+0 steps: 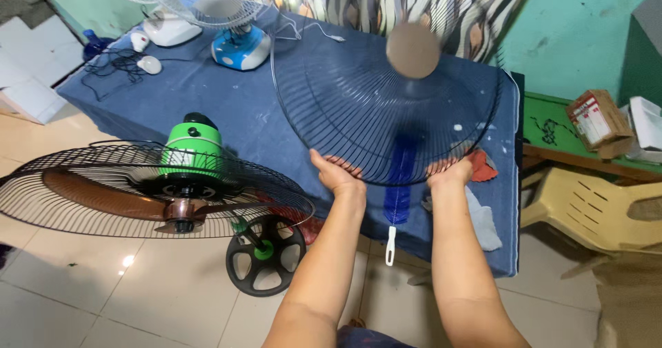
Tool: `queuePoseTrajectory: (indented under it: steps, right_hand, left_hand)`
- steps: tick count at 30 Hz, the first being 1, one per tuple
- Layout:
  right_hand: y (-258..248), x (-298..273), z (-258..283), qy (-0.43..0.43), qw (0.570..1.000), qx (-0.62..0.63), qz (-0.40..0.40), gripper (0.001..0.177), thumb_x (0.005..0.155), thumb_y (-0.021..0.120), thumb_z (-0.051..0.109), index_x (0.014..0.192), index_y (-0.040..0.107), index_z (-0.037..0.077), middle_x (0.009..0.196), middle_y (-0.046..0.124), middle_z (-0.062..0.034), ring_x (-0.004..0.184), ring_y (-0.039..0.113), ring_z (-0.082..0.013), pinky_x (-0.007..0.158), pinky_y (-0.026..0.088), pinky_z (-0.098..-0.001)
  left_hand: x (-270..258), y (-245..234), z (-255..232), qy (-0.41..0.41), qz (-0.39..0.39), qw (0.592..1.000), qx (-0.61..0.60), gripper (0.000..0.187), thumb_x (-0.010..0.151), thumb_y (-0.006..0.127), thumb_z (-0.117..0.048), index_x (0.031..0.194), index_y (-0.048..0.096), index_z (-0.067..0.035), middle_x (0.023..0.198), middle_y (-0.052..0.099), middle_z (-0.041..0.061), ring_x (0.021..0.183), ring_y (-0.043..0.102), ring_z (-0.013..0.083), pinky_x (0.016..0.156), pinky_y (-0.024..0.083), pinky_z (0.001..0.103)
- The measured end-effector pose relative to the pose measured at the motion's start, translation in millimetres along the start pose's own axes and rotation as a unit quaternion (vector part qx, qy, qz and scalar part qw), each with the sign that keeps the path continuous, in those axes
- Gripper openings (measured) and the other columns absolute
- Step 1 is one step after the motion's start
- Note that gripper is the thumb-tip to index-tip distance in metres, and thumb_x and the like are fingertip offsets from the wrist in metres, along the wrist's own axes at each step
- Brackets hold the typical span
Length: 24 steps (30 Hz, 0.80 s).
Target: The person disassembles and reassembles a standing electric fan. They remove the front grille and center cap, then reattach them, repeating the process to ensure proper assembly.
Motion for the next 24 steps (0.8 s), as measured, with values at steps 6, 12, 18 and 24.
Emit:
queuePoseTrajectory:
  steps: [6,12,18,24]
  right_hand:
    - [73,-24,1,0.025,0.989,0.02,0.144,0.048,0.099,0.038,0.037,0.054,0.024,0.027,0.044,0.019,0.0095,0.034,0.019,-0.009,0.034,0.018,-0.0249]
    - [138,-82,-8,0.034,0.973,0.011,0.226,0.044,0.102,0.039,0.03,0.058,0.032,0.026,0.05,0.029,0.0074,0.038,0.028,-0.0106,0.038,0.022,-0.0263]
    - [188,-151,-25,0.035,0.96,0.008,0.276,0.045,0.096,0.039,0.032,0.053,0.031,0.023,0.044,0.024,0.0039,0.033,0.02,-0.0143,0.034,0.017,-0.0301]
    - [208,-212,-55,0.046,0.95,0.019,0.307,0.047,0.099,0.041,0.039,0.057,0.033,0.022,0.046,0.026,0.003,0.034,0.019,-0.0143,0.035,0.015,-0.0301]
  left_hand:
    - [-66,45,-61,0.096,0.113,0.988,-0.032,0.057,0.09,0.054,-0.069,0.075,0.043,-0.015,0.056,0.036,-0.001,0.042,0.032,0.0122,0.037,0.027,0.029]
    - [-114,61,-119,0.16,0.179,0.968,-0.069,0.056,0.092,0.054,-0.069,0.079,0.047,-0.015,0.06,0.039,-0.001,0.046,0.036,0.0133,0.04,0.03,0.03]
    - [-132,52,-180,0.234,0.183,0.952,-0.074,0.055,0.095,0.048,-0.066,0.08,0.051,-0.013,0.062,0.046,0.001,0.047,0.044,0.0157,0.042,0.04,0.033]
    - [-129,27,-237,0.261,0.216,0.934,-0.113,0.052,0.102,0.043,-0.063,0.089,0.054,-0.013,0.07,0.048,0.001,0.055,0.047,0.0146,0.048,0.045,0.031]
Point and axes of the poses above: each hand's wrist, its own x-axis towards the middle knuckle, its own y-axis out of the palm, z = x × y, the point moved 8 cm from there along x, towards the middle knuckle
